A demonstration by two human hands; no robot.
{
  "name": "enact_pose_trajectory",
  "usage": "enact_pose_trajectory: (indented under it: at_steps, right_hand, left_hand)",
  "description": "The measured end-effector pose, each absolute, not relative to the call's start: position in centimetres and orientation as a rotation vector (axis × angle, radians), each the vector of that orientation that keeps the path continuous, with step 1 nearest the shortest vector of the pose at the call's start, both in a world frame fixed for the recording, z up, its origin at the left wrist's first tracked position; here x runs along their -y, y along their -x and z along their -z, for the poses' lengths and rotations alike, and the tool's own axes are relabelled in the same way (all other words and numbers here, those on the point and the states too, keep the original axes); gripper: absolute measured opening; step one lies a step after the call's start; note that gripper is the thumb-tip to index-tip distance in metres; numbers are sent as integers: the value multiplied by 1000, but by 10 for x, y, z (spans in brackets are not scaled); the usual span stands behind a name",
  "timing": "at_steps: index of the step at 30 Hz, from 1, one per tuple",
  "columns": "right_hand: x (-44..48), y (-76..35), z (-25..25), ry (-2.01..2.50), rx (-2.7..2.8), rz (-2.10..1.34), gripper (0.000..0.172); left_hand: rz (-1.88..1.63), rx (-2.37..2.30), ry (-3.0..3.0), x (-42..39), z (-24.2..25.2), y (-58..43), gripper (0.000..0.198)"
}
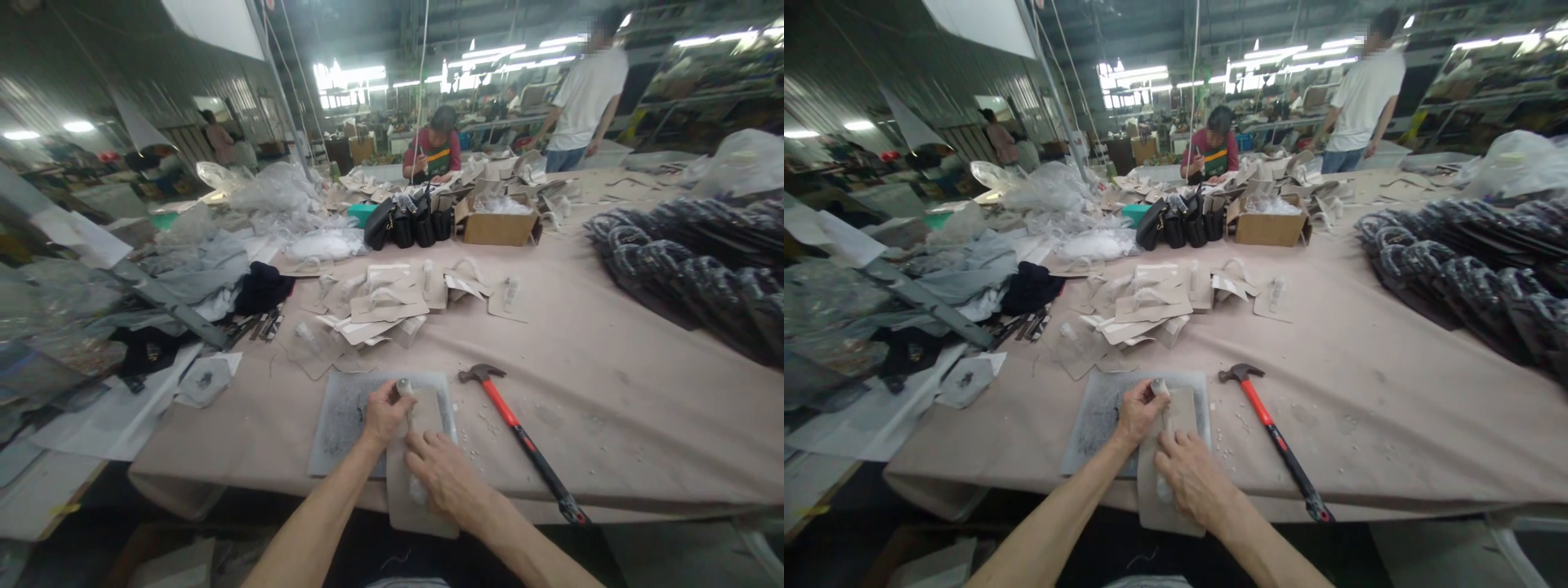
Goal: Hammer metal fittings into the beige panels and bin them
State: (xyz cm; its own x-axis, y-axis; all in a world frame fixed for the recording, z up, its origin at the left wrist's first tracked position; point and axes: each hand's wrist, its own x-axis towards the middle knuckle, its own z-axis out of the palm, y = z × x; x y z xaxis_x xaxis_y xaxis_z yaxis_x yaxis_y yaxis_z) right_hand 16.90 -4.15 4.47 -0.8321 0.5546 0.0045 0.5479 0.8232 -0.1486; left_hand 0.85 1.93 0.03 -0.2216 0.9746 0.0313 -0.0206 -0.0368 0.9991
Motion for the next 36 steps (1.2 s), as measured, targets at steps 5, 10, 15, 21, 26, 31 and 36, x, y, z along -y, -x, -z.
enact_pose_trajectory:
  at_steps: [5, 10, 15, 21, 26, 31, 36]
  right_hand:
    - [32, -155, -45, 1190, 2790, 34, 21]
    - [14, -155, -78, 1723, 2539, 58, 13]
    - [21, -150, -74, 1798, 2448, -324, 29]
    - [37, -143, -50, 1810, 2289, -587, 51]
    - [41, -143, -50, 1774, 2183, -725, 57]
    - [43, -163, -49, 1672, 1999, -799, 54]
    - [24, -220, -39, 1910, 1944, -259, 47]
  left_hand:
    - [-1632, -1269, -773, -28, -34, 6, 25]
    - [-1739, -1267, -995, -20, -79, 28, 34]
    - [-1628, -1269, -1038, -11, -65, 20, 31]
    - [-1443, -1251, -1147, -16, -36, -2, 19]
    - [-1350, -1175, -1220, -27, -20, -14, 21]
    - [-1310, -1196, -1207, -27, -6, -17, 21]
    - [-1301, -1200, -1185, -26, -4, -18, 22]
